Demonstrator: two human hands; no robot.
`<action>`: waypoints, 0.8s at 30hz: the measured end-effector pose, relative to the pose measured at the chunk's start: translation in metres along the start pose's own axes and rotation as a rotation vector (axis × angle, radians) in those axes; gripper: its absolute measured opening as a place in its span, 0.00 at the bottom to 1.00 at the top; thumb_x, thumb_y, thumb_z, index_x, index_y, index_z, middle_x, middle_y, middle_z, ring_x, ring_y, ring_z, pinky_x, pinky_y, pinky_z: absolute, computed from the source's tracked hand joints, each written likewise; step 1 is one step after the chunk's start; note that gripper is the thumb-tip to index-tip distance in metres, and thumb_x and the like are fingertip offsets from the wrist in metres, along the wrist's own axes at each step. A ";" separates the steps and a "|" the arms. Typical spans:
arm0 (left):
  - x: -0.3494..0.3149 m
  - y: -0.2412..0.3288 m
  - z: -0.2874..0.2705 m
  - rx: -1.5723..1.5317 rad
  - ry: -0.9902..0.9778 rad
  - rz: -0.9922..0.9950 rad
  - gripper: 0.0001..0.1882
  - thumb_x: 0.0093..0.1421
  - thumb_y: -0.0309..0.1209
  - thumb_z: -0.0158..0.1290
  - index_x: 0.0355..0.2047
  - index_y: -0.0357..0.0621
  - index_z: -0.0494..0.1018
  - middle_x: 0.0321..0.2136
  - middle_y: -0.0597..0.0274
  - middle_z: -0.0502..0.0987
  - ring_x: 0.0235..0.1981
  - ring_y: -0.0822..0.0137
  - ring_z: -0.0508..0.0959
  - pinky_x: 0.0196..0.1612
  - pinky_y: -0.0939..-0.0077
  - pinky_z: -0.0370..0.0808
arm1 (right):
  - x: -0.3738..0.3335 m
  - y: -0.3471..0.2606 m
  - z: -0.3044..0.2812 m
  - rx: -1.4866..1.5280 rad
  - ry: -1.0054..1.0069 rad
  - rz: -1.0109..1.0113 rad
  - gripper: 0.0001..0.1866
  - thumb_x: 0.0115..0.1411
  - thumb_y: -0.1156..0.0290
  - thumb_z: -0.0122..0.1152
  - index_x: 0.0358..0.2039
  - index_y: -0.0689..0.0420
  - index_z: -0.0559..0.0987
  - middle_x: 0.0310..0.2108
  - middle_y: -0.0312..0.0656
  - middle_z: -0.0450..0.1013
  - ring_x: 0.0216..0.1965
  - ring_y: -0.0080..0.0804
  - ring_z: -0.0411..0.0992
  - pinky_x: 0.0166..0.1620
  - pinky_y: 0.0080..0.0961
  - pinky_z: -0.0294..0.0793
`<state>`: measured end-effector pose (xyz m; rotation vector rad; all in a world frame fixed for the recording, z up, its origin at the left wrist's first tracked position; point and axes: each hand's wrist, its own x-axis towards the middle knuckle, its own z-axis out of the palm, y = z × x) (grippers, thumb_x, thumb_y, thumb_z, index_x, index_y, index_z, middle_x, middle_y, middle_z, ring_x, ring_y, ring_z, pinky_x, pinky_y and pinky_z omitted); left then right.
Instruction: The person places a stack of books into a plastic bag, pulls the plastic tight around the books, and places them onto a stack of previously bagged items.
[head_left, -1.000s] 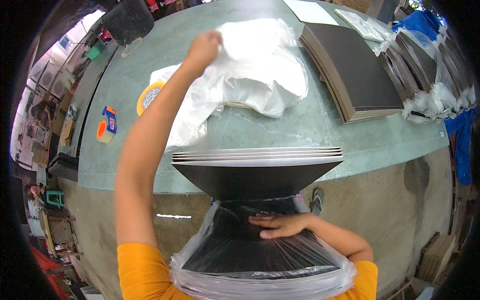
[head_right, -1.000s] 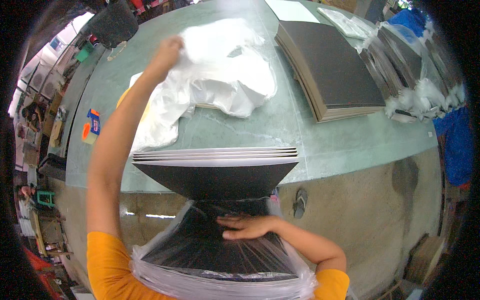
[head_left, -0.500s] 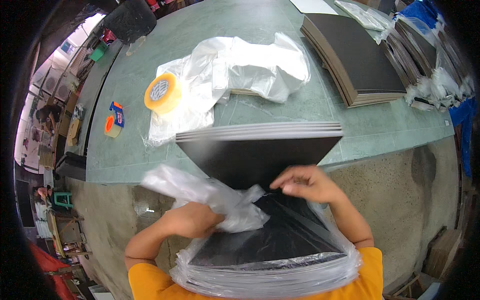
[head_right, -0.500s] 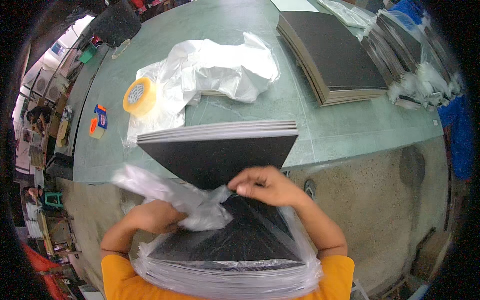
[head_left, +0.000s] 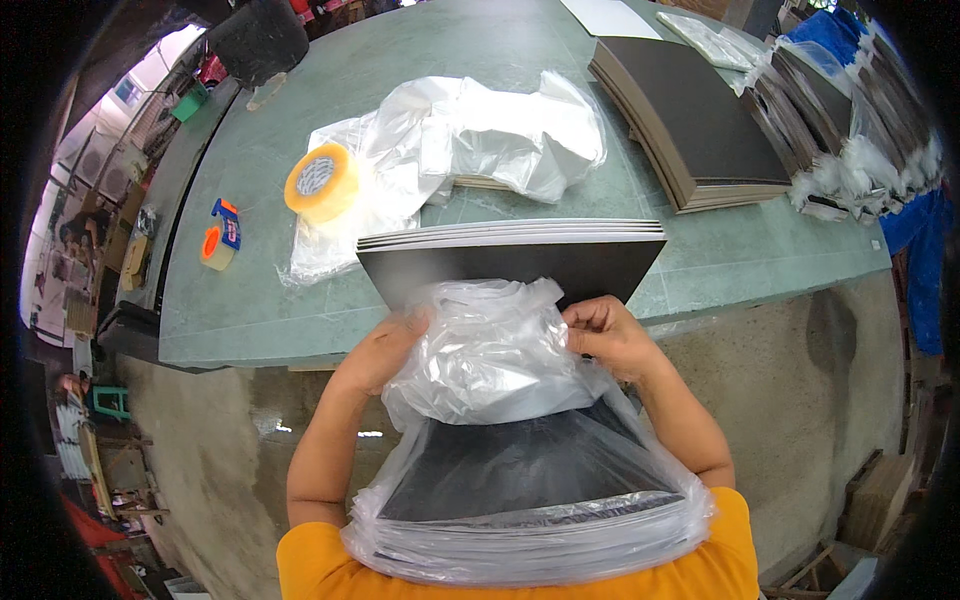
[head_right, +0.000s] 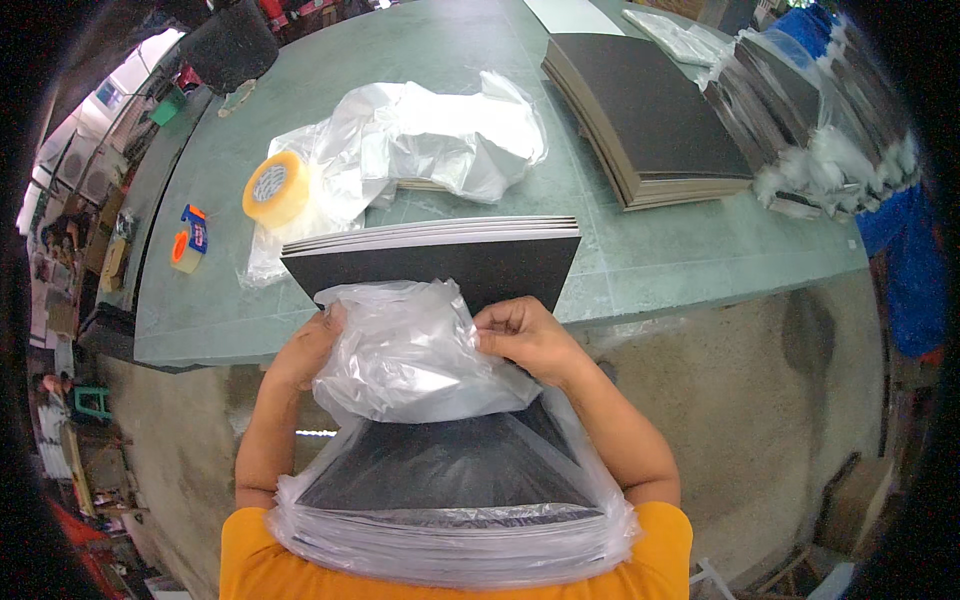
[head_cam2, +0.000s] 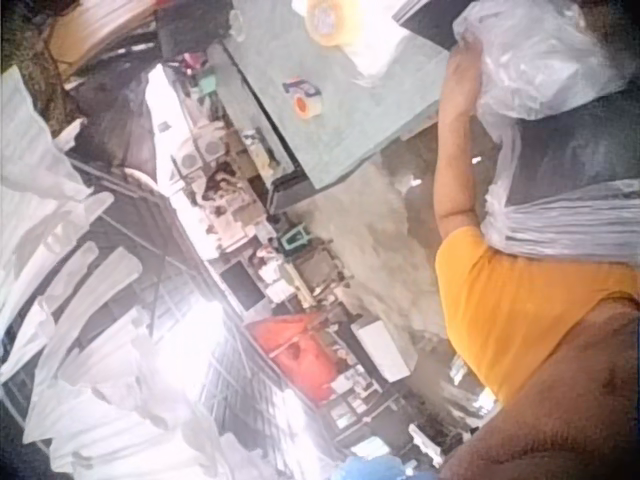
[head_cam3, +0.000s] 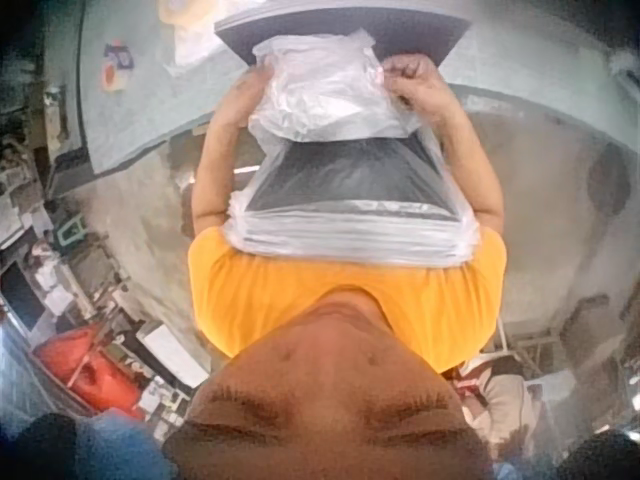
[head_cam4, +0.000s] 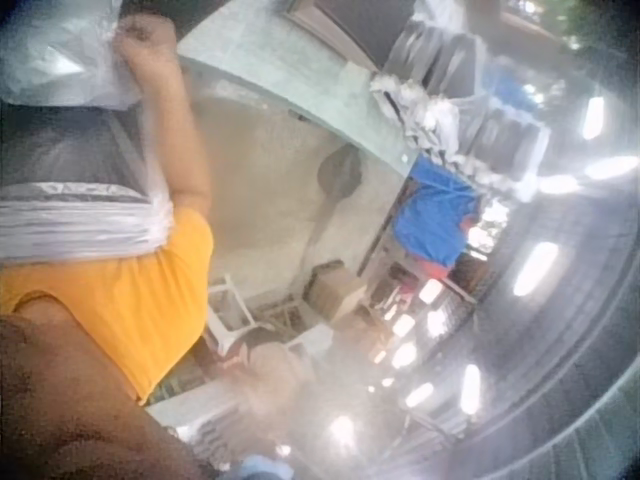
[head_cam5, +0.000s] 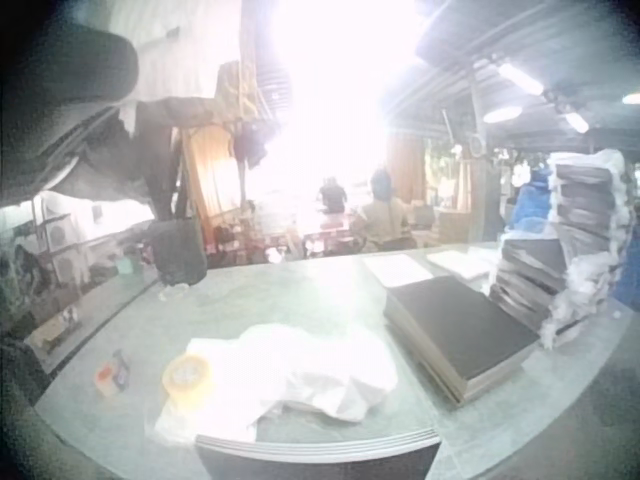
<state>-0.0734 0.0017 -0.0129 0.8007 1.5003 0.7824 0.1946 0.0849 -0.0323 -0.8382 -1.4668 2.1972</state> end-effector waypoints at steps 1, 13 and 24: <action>0.002 -0.002 -0.002 0.027 0.022 -0.011 0.26 0.57 0.45 0.42 0.46 0.33 0.63 0.43 0.56 0.68 0.42 0.68 0.67 0.46 0.77 0.63 | -0.002 0.001 -0.001 -0.009 -0.025 -0.007 0.15 0.47 0.70 0.60 0.34 0.66 0.73 0.28 0.35 0.72 0.27 0.16 0.67 0.32 0.13 0.66; -0.015 0.017 -0.029 0.392 0.012 0.477 0.17 0.55 0.36 0.47 0.39 0.35 0.66 0.34 0.61 0.70 0.35 0.71 0.70 0.37 0.82 0.66 | -0.002 0.008 -0.002 -0.196 0.120 0.058 0.06 0.43 0.76 0.63 0.23 0.64 0.76 0.23 0.35 0.73 0.24 0.18 0.69 0.30 0.14 0.67; -0.010 0.029 0.070 0.404 -0.055 0.548 0.27 0.43 0.29 0.58 0.44 0.36 0.64 0.32 0.49 0.72 0.30 0.64 0.73 0.32 0.73 0.69 | 0.012 0.014 0.019 0.123 0.041 -0.113 0.14 0.45 0.64 0.63 0.14 0.58 0.70 0.13 0.31 0.66 0.16 0.14 0.60 0.19 0.14 0.58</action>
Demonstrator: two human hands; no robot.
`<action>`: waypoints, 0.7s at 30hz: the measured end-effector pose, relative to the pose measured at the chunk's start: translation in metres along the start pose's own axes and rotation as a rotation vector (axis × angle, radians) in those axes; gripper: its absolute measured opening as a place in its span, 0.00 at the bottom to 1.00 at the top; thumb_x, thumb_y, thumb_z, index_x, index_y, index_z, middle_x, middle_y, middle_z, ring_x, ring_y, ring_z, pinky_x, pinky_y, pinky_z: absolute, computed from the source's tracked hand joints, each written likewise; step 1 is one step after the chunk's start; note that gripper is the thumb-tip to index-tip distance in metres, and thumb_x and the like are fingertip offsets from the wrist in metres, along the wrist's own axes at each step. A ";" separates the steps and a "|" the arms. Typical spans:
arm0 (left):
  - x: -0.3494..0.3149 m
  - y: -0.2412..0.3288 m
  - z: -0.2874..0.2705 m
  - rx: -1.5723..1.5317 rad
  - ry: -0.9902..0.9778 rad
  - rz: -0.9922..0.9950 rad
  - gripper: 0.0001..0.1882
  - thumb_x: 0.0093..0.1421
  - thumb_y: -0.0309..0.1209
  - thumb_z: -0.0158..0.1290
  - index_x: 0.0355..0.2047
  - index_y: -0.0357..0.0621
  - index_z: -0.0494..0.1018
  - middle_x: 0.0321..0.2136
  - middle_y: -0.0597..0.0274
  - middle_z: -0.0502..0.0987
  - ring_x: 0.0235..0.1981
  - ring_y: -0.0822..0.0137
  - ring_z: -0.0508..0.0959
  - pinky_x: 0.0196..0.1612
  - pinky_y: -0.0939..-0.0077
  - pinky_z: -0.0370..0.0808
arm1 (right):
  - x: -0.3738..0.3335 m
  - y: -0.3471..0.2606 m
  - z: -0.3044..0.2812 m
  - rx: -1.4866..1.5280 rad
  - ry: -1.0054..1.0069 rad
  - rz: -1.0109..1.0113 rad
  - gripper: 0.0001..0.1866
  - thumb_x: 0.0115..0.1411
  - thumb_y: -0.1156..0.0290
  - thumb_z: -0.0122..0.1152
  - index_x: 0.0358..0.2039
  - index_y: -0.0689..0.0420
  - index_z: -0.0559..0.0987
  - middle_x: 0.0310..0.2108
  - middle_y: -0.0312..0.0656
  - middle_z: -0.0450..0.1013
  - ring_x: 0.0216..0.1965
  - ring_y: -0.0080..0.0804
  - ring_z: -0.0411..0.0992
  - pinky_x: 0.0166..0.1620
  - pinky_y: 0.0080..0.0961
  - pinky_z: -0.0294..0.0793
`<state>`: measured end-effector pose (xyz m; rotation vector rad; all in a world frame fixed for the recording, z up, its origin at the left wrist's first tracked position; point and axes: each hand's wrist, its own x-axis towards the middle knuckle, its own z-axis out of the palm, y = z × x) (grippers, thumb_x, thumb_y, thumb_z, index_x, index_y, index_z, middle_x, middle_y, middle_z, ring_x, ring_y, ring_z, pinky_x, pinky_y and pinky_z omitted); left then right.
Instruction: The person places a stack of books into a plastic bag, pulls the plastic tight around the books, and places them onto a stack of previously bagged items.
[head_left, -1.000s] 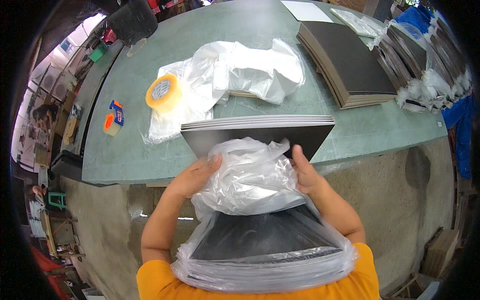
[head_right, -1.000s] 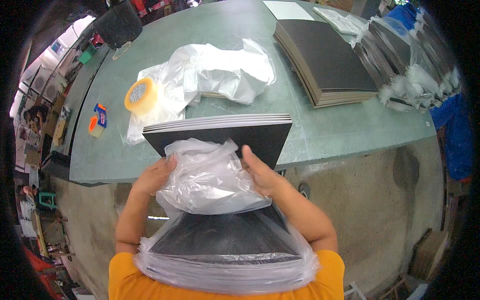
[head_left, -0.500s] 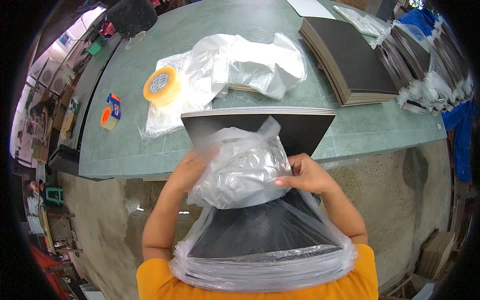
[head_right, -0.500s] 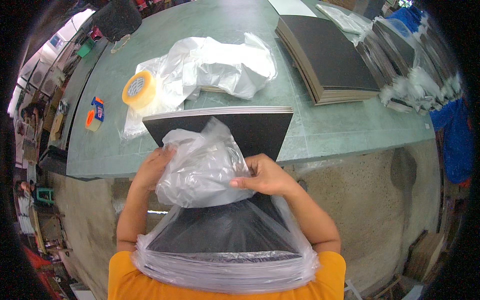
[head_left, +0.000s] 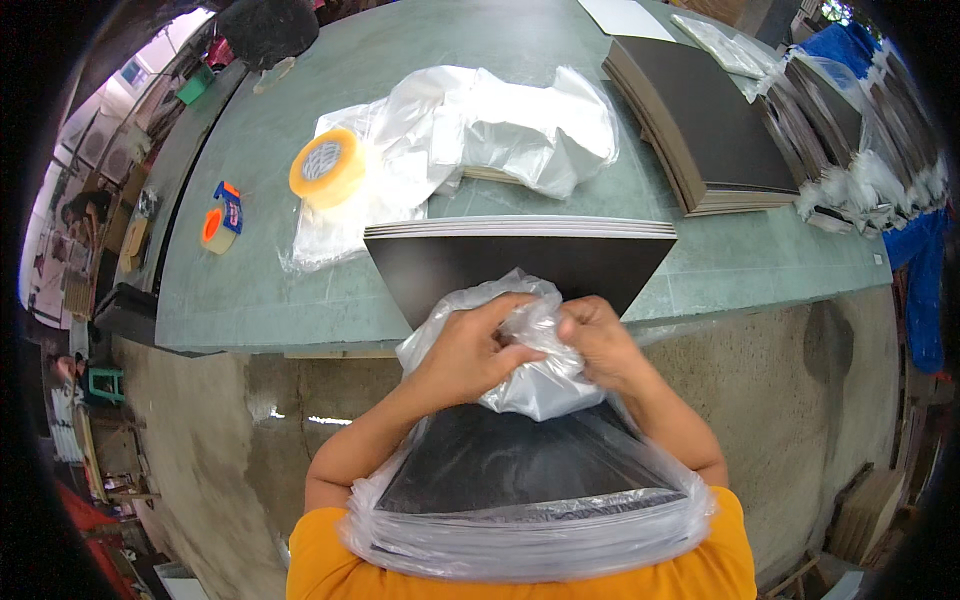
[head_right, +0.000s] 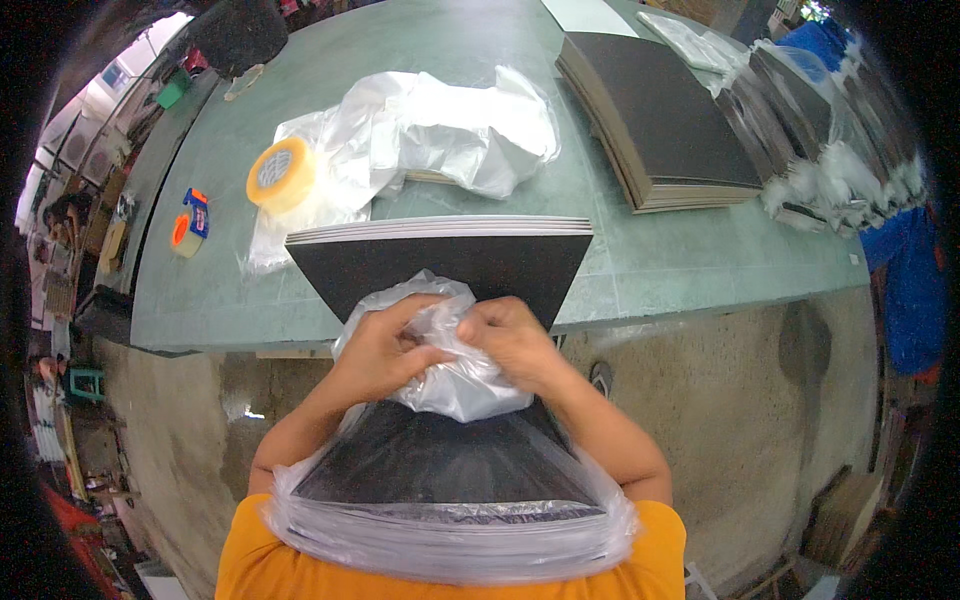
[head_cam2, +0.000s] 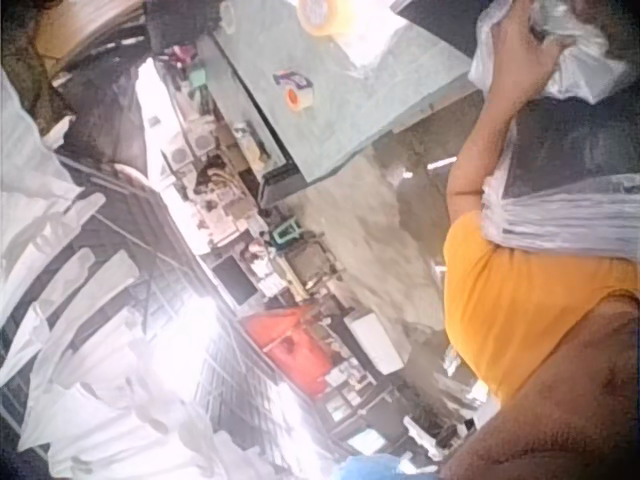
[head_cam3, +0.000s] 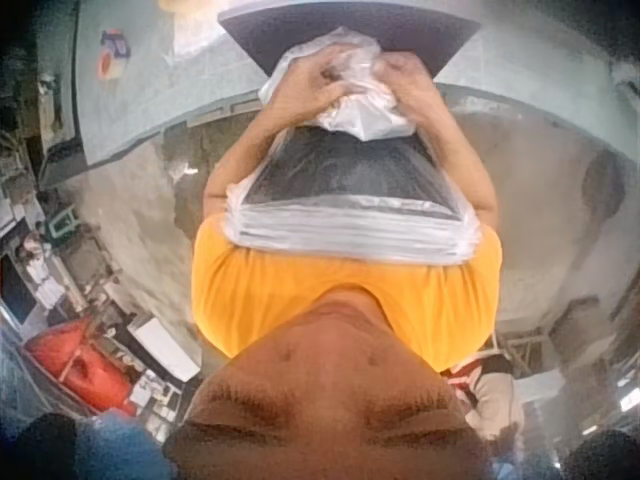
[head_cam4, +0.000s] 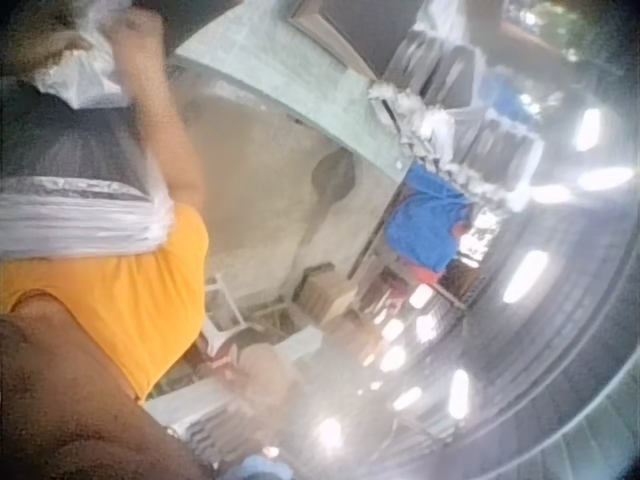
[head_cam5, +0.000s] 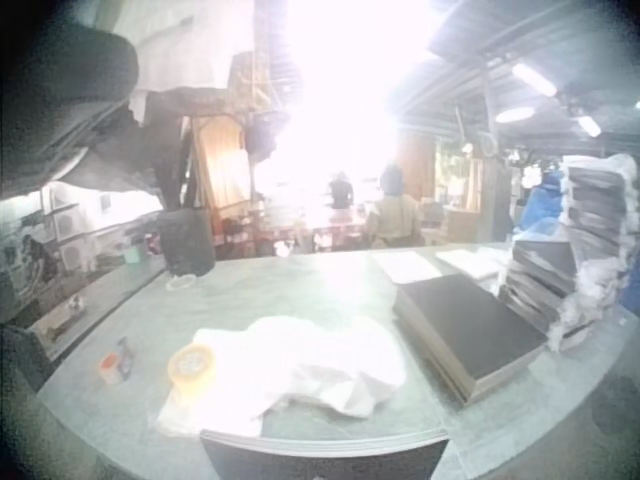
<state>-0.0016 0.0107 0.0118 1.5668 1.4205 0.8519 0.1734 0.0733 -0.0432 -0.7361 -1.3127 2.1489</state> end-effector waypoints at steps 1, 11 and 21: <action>0.001 -0.003 -0.003 -0.080 -0.056 -0.131 0.25 0.43 0.29 0.58 0.42 0.35 0.66 0.30 0.50 0.72 0.29 0.65 0.74 0.32 0.74 0.69 | -0.003 -0.008 -0.005 0.057 0.004 0.020 0.14 0.46 0.63 0.62 0.15 0.58 0.70 0.14 0.32 0.66 0.16 0.14 0.60 0.19 0.14 0.58; -0.024 -0.065 -0.039 -0.027 0.103 0.013 0.08 0.48 0.25 0.50 0.30 0.36 0.71 0.22 0.61 0.71 0.22 0.72 0.71 0.25 0.79 0.68 | -0.017 0.001 -0.039 0.694 0.001 -0.192 0.10 0.51 0.73 0.53 0.33 0.64 0.70 0.33 0.47 0.71 0.35 0.36 0.71 0.40 0.30 0.71; -0.075 -0.075 -0.098 -0.378 1.088 -0.008 0.10 0.48 0.21 0.43 0.33 0.36 0.65 0.22 0.61 0.70 0.25 0.72 0.71 0.26 0.81 0.69 | -0.035 -0.014 -0.031 -0.030 0.179 0.076 0.11 0.48 0.69 0.60 0.27 0.65 0.75 0.24 0.39 0.72 0.22 0.20 0.67 0.25 0.15 0.66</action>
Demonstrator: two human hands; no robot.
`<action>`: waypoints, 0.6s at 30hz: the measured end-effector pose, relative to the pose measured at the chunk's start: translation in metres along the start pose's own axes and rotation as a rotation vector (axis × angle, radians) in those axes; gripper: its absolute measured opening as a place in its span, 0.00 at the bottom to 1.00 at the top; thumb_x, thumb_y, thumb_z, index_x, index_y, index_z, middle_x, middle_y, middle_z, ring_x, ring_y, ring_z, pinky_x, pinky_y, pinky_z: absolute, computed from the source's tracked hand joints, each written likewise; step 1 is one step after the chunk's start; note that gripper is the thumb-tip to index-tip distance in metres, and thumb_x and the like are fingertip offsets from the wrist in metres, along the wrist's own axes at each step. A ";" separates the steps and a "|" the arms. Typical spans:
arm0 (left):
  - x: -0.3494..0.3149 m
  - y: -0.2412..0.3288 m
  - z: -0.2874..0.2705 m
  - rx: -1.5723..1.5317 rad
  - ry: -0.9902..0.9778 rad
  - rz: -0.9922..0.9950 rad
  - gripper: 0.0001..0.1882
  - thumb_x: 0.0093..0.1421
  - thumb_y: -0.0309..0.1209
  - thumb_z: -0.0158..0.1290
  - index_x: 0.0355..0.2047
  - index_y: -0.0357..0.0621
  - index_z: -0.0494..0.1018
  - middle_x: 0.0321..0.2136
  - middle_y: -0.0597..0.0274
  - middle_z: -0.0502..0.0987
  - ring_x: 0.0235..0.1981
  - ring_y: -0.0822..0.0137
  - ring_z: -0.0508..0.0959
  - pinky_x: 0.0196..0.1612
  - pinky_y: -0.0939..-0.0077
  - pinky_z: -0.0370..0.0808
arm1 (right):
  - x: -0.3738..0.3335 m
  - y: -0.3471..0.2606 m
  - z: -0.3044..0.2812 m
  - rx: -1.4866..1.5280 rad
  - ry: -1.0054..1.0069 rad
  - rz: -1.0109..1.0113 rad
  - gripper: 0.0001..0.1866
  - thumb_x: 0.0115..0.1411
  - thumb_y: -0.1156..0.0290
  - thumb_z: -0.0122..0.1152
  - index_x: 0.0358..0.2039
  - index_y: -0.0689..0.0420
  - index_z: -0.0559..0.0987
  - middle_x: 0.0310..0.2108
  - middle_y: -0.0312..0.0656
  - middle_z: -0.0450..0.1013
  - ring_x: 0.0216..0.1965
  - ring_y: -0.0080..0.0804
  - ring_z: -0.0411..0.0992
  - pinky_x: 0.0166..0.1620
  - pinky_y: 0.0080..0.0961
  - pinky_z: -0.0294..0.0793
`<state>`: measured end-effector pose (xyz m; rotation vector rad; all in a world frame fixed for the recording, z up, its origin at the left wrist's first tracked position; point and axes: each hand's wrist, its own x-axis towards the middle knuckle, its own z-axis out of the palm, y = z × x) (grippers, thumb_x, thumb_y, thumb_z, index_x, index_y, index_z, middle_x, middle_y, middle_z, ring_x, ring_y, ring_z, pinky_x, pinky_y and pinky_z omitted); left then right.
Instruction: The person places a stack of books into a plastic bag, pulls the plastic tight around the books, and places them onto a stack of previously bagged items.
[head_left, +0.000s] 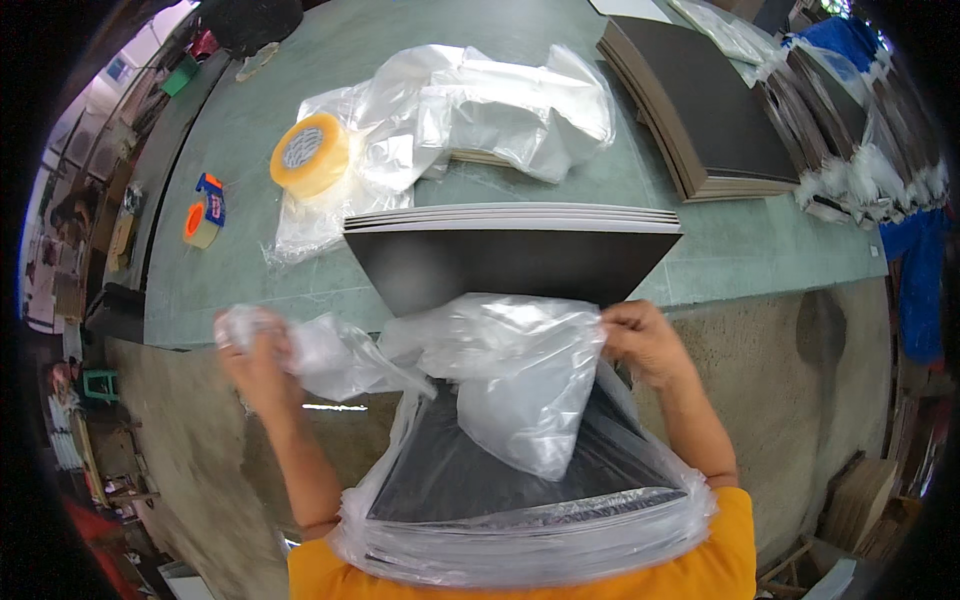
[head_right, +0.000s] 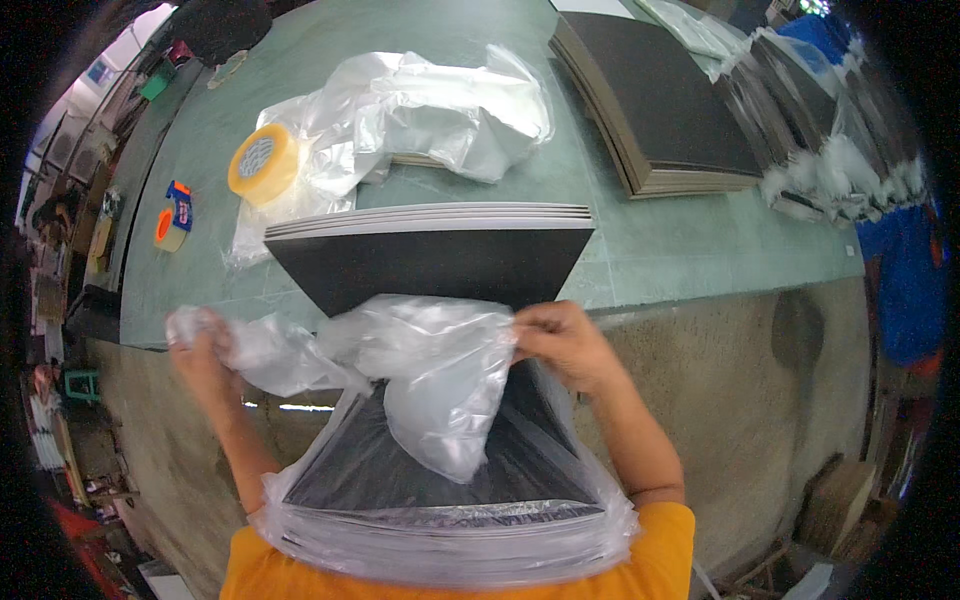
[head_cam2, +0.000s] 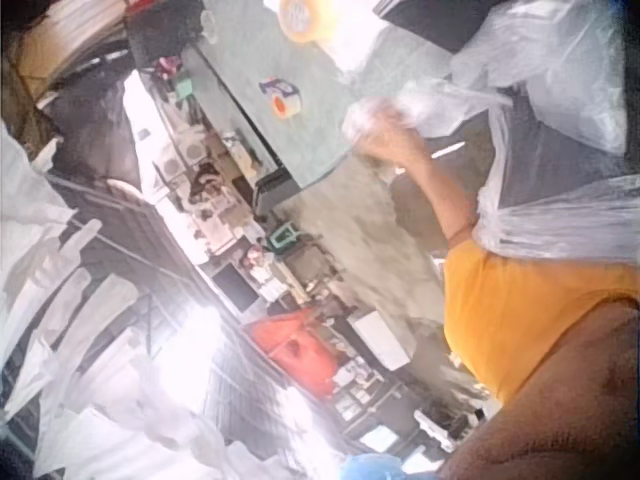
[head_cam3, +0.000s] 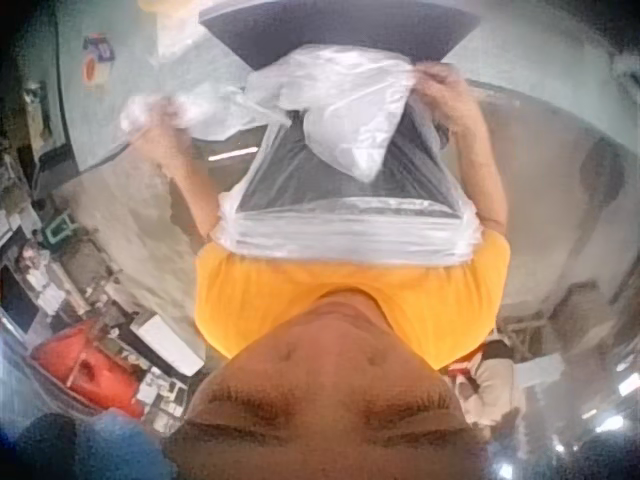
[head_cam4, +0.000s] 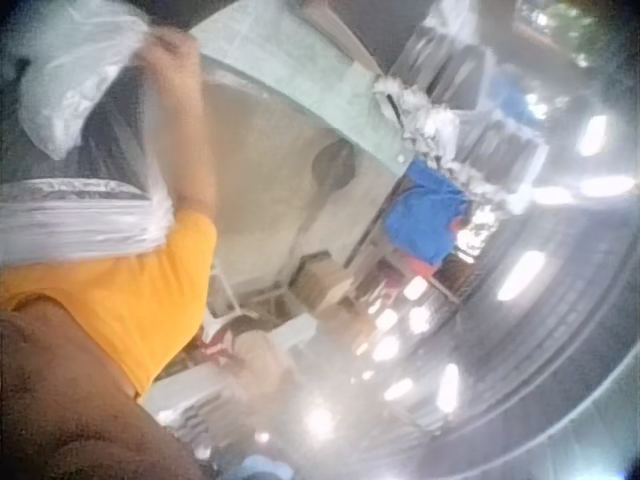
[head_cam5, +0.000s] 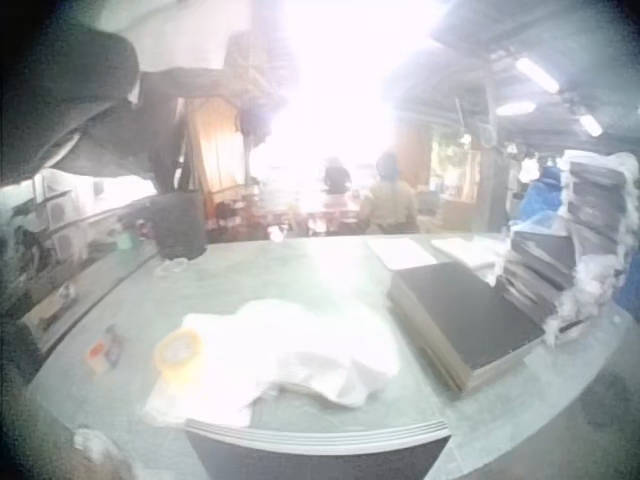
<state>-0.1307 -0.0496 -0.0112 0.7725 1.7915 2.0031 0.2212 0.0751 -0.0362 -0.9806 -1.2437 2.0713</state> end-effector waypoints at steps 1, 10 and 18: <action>-0.024 0.012 0.026 -0.039 -0.230 0.006 0.13 0.49 0.25 0.47 0.37 0.38 0.64 0.25 0.60 0.70 0.26 0.71 0.71 0.25 0.80 0.69 | 0.008 0.008 0.007 0.191 -0.133 0.000 0.11 0.49 0.71 0.58 0.30 0.65 0.74 0.26 0.41 0.72 0.26 0.24 0.69 0.30 0.19 0.69; -0.037 -0.011 0.084 0.307 -0.968 0.158 0.11 0.47 0.30 0.54 0.31 0.39 0.71 0.27 0.61 0.72 0.29 0.70 0.72 0.34 0.79 0.68 | 0.013 0.008 0.008 0.689 -0.312 -0.103 0.12 0.51 0.71 0.53 0.33 0.66 0.69 0.35 0.48 0.70 0.39 0.36 0.69 0.43 0.34 0.68; 0.020 -0.025 -0.032 0.027 0.301 -0.208 0.06 0.52 0.29 0.51 0.25 0.40 0.66 0.23 0.67 0.67 0.21 0.74 0.67 0.24 0.81 0.65 | -0.005 0.029 -0.034 0.317 -0.210 0.083 0.09 0.48 0.75 0.57 0.30 0.61 0.69 0.29 0.40 0.71 0.25 0.20 0.68 0.32 0.18 0.70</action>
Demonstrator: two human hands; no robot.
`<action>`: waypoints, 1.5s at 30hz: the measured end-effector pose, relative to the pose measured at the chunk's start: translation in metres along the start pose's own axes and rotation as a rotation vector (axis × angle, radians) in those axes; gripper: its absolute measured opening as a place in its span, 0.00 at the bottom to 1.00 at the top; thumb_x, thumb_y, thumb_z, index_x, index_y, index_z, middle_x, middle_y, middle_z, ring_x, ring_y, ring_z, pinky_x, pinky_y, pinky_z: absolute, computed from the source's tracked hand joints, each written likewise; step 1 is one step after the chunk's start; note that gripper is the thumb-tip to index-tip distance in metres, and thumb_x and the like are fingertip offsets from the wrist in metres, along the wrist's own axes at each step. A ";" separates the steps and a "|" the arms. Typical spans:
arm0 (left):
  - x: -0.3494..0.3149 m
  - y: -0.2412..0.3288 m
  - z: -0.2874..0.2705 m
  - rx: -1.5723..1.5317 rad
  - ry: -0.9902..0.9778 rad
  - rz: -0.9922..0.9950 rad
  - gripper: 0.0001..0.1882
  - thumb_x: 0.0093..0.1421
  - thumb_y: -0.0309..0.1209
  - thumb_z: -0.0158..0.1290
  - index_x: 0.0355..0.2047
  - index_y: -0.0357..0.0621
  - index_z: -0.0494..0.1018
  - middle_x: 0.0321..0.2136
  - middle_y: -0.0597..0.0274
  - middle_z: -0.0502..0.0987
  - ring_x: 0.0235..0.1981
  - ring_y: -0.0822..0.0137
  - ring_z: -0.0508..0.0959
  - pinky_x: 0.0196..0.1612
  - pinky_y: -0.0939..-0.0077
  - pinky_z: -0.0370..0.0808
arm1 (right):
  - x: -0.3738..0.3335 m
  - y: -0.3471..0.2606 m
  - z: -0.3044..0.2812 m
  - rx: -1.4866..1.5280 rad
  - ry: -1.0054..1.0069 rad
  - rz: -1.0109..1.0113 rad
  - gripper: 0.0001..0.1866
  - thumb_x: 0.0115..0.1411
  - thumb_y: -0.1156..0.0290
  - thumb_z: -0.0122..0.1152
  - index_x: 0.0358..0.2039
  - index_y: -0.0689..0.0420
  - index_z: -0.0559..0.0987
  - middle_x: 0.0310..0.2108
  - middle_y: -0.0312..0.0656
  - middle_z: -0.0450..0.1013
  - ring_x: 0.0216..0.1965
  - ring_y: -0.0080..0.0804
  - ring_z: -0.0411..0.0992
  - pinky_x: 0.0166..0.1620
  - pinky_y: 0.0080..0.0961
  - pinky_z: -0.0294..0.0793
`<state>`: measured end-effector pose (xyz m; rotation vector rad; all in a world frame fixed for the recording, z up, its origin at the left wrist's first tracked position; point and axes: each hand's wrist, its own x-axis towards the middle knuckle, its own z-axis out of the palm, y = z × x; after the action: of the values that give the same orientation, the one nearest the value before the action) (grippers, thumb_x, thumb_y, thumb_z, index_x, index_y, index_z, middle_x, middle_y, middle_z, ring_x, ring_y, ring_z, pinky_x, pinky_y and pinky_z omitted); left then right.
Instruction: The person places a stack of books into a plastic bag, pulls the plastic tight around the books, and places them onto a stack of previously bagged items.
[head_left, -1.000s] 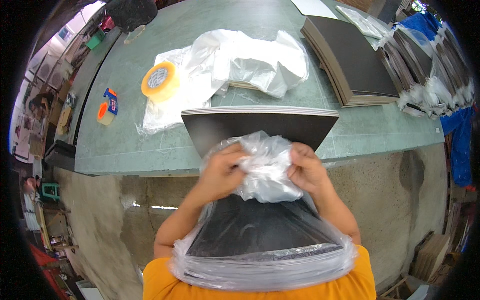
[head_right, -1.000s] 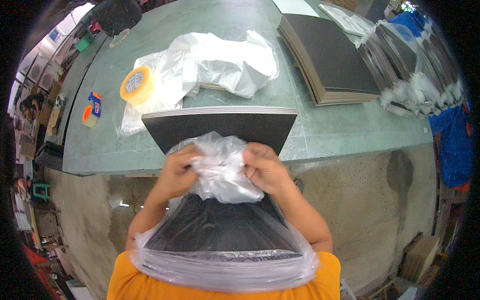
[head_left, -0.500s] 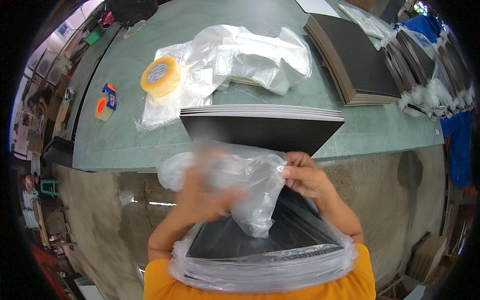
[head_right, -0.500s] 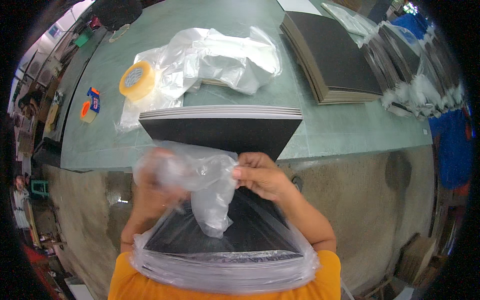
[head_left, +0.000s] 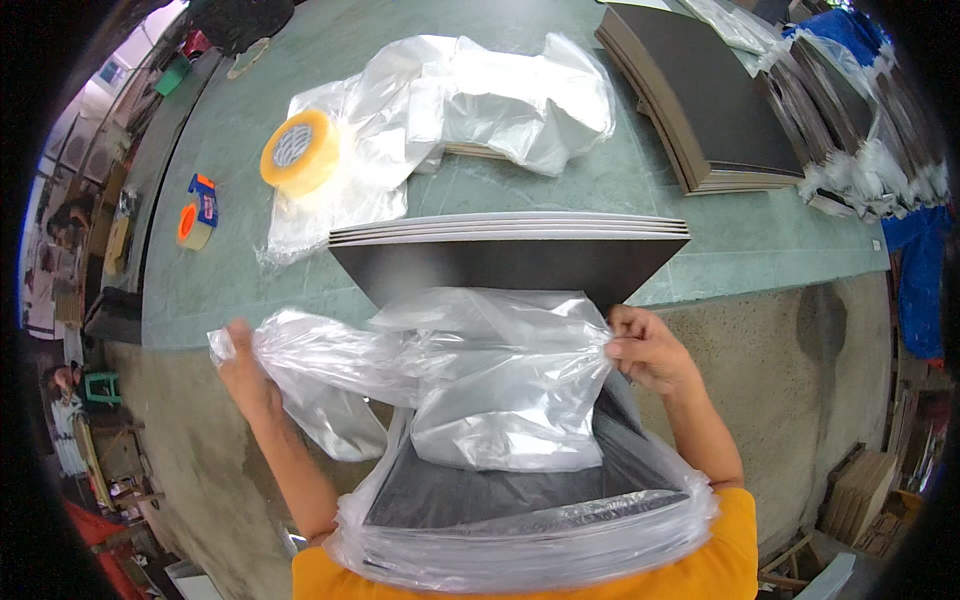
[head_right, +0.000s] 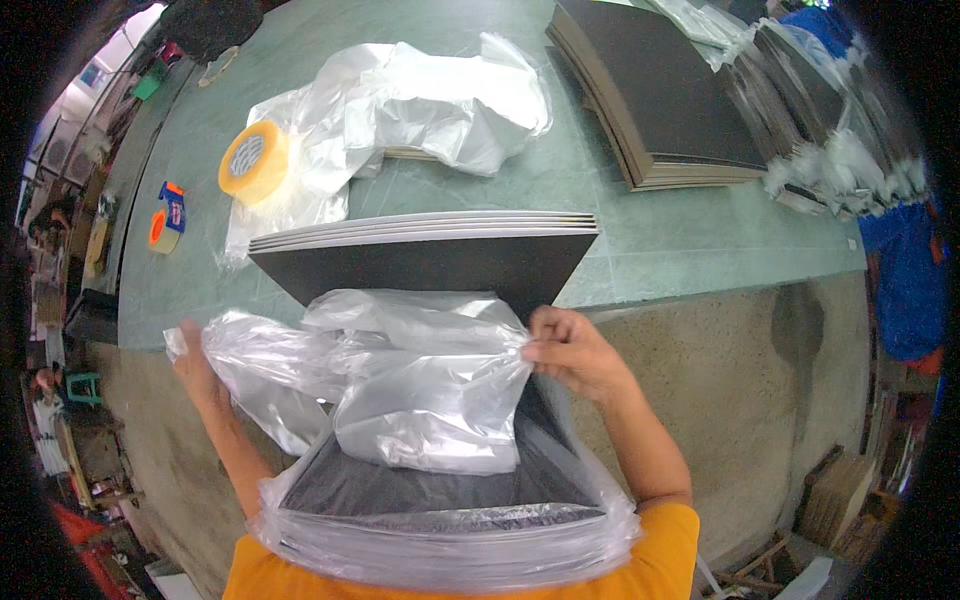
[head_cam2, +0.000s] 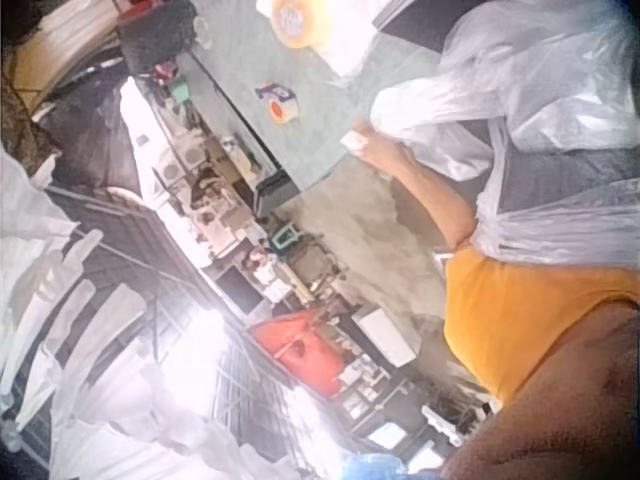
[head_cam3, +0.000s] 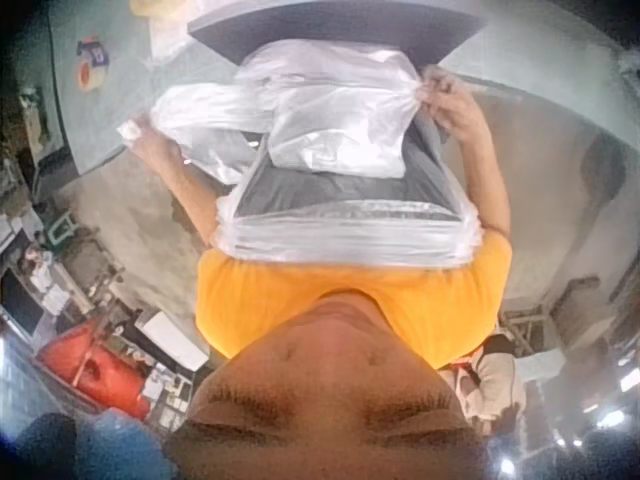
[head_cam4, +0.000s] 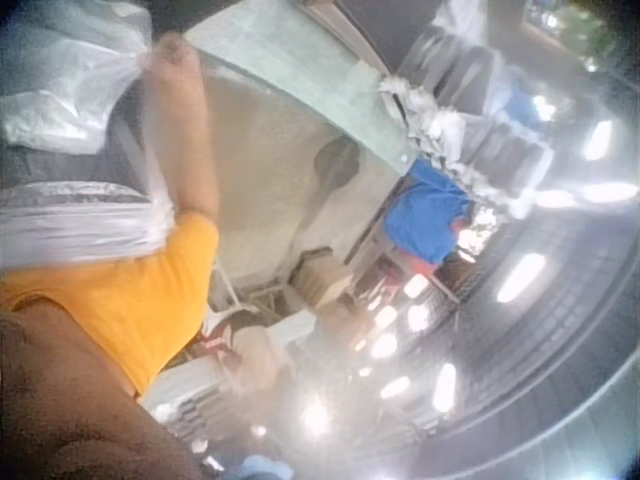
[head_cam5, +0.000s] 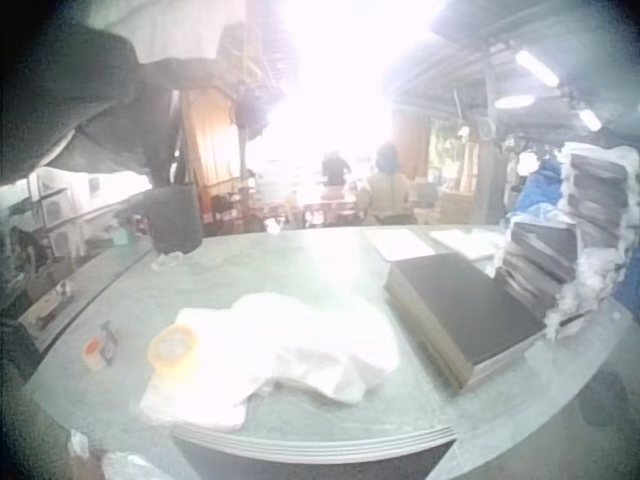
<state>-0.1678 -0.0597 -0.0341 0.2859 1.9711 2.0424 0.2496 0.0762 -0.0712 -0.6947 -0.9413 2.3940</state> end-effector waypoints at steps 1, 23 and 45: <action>-0.021 0.018 0.021 0.233 -0.132 0.306 0.04 0.51 0.25 0.49 0.25 0.41 0.64 0.23 0.65 0.68 0.22 0.73 0.68 0.26 0.80 0.66 | 0.008 0.008 0.016 0.117 0.051 -0.006 0.11 0.48 0.76 0.57 0.33 0.62 0.69 0.25 0.38 0.70 0.25 0.20 0.68 0.31 0.16 0.69; -0.109 0.005 0.108 0.122 -1.364 0.480 0.08 0.49 0.27 0.51 0.31 0.40 0.74 0.24 0.61 0.73 0.27 0.71 0.71 0.32 0.76 0.67 | 0.025 -0.003 0.056 0.262 -0.125 -0.213 0.12 0.47 0.65 0.61 0.23 0.62 0.75 0.22 0.38 0.72 0.23 0.24 0.69 0.29 0.20 0.68; -0.066 0.019 0.073 0.456 -1.041 0.260 0.09 0.47 0.30 0.57 0.27 0.40 0.71 0.23 0.66 0.72 0.25 0.77 0.70 0.28 0.82 0.67 | 0.026 -0.021 0.078 0.234 -0.109 -0.145 0.18 0.45 0.54 0.61 0.19 0.57 0.70 0.19 0.34 0.67 0.22 0.23 0.67 0.27 0.20 0.66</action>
<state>-0.0825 -0.0137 -0.0077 1.4157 1.6605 1.0708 0.1875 0.0680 -0.0145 -0.3982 -0.7115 2.3803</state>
